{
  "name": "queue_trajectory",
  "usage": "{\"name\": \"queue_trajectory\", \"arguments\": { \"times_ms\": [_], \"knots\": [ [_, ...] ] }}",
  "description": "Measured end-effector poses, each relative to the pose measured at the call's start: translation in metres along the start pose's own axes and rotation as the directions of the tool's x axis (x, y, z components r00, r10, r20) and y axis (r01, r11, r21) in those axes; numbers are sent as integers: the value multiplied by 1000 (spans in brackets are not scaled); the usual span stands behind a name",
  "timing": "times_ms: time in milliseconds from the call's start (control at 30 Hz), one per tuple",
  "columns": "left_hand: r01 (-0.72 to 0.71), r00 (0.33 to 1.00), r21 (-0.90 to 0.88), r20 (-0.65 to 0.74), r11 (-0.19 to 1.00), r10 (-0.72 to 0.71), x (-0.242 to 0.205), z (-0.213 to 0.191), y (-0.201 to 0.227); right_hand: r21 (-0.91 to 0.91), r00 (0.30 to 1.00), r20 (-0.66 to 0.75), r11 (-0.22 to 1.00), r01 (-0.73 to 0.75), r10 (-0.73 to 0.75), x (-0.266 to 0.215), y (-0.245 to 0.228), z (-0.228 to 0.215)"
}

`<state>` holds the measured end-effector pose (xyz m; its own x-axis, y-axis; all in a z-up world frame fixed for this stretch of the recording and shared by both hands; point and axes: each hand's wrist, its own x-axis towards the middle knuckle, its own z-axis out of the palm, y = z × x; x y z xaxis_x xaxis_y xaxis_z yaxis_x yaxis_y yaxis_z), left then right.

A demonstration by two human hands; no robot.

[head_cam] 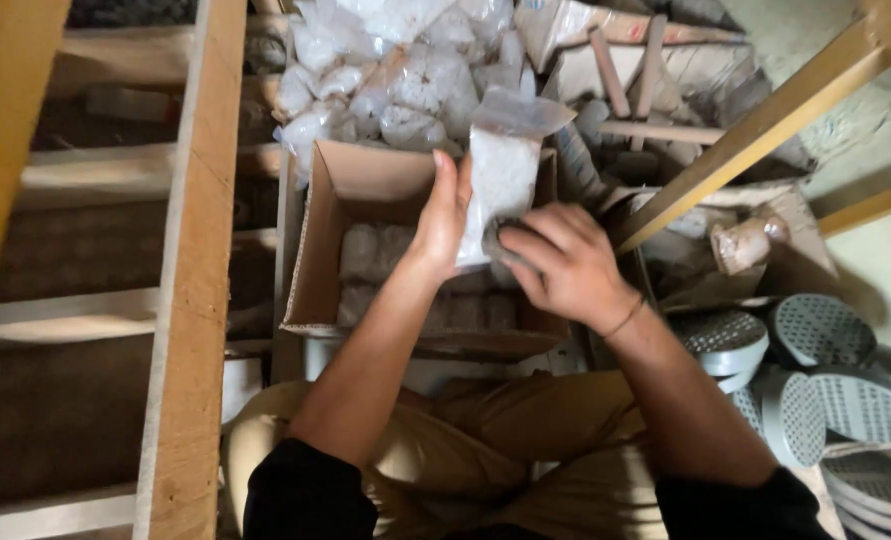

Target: Packing small plastic bags into a cardboard box after wiping them with a cloth while sitting on the floor.

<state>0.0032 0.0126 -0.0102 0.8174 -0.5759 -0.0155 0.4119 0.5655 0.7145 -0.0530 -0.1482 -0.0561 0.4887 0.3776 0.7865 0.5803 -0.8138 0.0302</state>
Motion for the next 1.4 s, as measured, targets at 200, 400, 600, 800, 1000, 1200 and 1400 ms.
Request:
{"name": "queue_trajectory", "arguments": {
  "times_ms": [200, 400, 600, 800, 1000, 1200, 1400],
  "knots": [
    [-44, 980, 192, 197, 980, 5, -7, -1, -20, -50, 985, -132, 991, -121, 114, 2, 17, -9],
    [9, 978, 206, 201, 979, -51, 14, -20, -43, 38, 983, -115, 989, -139, 143, 3, -3, -12],
    [-60, 980, 411, 197, 910, -25, -28, 17, 0, 3, 994, -110, 1000, -21, 21, 0, -1, -12],
    [-39, 974, 409, 219, 912, -57, -31, 31, -4, -113, 969, -191, 978, -178, 154, 6, -1, -19],
    [-126, 977, 369, 208, 921, 50, -33, 35, 1, -161, 962, -136, 953, -256, 235, 0, 3, -13],
    [-117, 991, 286, 88, 951, 96, -6, -5, -37, -90, 990, -2, 985, -144, 144, 0, -15, -7],
    [-28, 999, 140, -24, 990, 31, 12, -29, -71, -215, 989, -107, 969, -123, 102, 4, 8, -14]
  ]
}}
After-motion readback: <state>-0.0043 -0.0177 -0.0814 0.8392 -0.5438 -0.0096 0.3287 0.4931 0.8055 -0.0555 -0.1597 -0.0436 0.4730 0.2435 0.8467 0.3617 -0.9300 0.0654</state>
